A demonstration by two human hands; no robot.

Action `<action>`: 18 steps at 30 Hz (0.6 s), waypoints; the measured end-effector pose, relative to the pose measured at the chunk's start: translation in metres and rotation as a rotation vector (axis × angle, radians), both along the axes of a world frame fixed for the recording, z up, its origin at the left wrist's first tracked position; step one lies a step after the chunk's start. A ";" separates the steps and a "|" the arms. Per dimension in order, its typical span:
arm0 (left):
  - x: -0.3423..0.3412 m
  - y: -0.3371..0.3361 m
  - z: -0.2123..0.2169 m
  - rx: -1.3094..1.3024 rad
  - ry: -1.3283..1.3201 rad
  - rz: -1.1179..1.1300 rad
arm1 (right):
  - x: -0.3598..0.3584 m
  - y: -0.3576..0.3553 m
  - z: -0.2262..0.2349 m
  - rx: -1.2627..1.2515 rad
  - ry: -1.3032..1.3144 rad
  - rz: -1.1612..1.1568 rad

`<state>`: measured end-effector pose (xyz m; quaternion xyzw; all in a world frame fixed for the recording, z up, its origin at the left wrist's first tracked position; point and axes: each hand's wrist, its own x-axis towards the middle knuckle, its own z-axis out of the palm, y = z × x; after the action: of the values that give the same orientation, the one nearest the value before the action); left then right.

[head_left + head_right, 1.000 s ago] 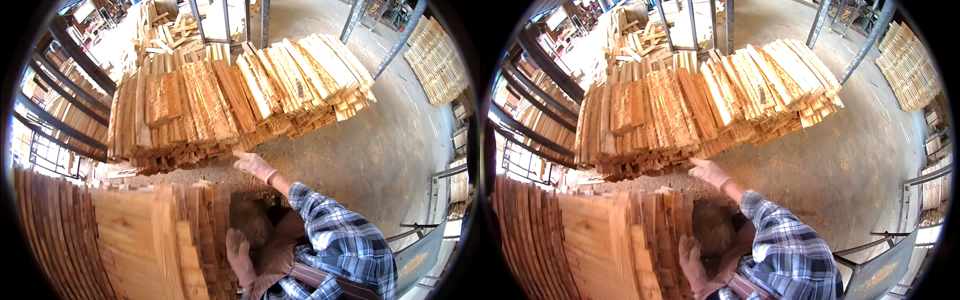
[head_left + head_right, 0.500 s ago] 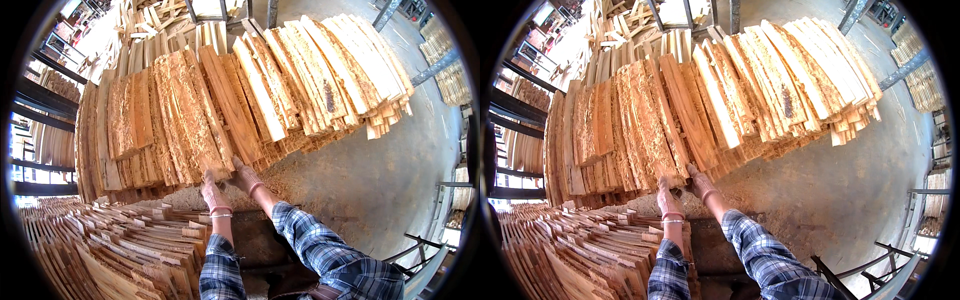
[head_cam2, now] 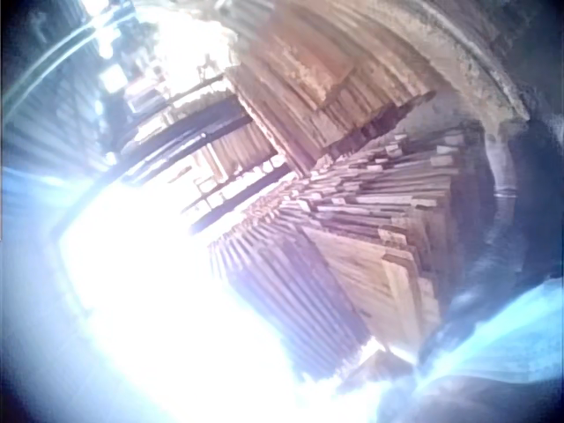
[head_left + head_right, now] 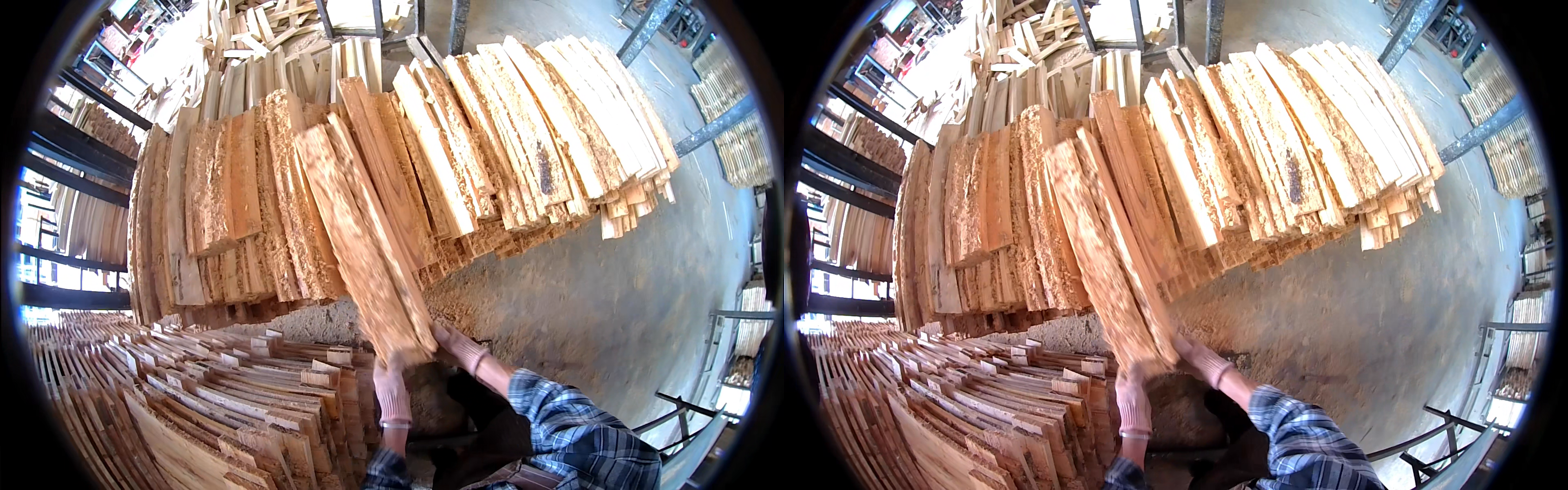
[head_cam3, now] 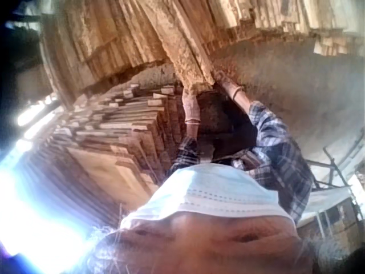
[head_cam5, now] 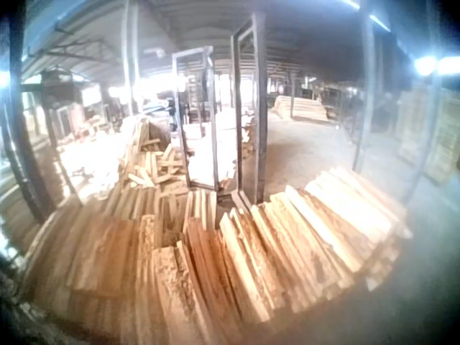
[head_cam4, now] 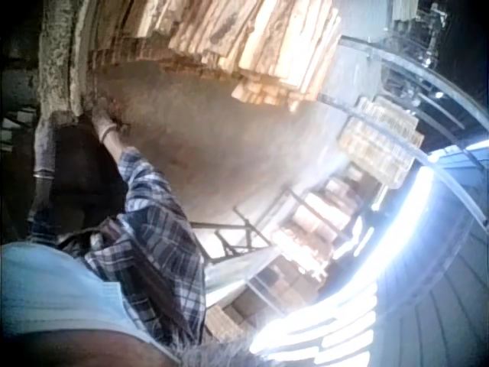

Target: The person repeatedly picks up individual wooden planks from a large pile and stacks them onto a growing stack. The person wears gloves and a plaid shirt while performing this task in a warehouse environment.

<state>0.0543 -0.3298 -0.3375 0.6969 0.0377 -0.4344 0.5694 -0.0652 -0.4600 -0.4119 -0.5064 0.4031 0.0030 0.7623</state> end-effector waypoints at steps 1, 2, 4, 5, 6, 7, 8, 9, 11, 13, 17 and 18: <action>0.004 0.012 -0.004 -0.023 -0.019 -0.133 | -0.019 0.002 -0.011 -0.073 -0.073 0.098; 0.011 0.027 -0.008 -0.034 -0.031 -0.266 | -0.017 -0.003 -0.013 -0.209 0.109 0.232; 0.035 0.018 -0.007 0.054 0.038 -0.217 | 0.014 -0.023 0.015 -0.204 0.110 0.306; 0.046 0.011 -0.013 0.004 -0.015 -0.209 | 0.032 -0.030 0.008 -0.121 0.013 0.243; 0.052 -0.009 -0.007 -0.004 0.179 -0.045 | 0.049 -0.036 -0.023 0.047 -0.143 0.083; 0.059 -0.005 -0.022 -0.074 0.195 -0.039 | 0.063 -0.040 -0.043 0.165 -0.272 -0.041; 0.065 0.000 -0.038 -0.149 0.212 -0.018 | 0.070 -0.042 -0.046 0.179 -0.325 -0.100; 0.063 0.010 -0.040 -0.173 0.180 -0.049 | 0.069 -0.034 -0.035 0.133 -0.306 -0.097; 0.049 0.030 -0.040 -0.213 0.156 -0.080 | 0.056 -0.013 0.002 0.085 -0.266 -0.106; 0.028 0.034 -0.014 -0.242 0.114 -0.169 | 0.023 -0.002 0.023 -0.019 -0.130 -0.088; -0.065 0.090 0.042 -0.418 0.246 0.117 | -0.044 0.058 0.091 -0.032 -0.146 -0.081; -0.080 0.107 0.057 -0.388 0.277 0.109 | -0.059 0.086 0.088 0.060 -0.148 -0.158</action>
<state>-0.0260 -0.2230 -0.2804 0.5051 0.0688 -0.4933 0.7048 -0.1243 -0.3738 -0.3241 -0.4490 0.3839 -0.0825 0.8026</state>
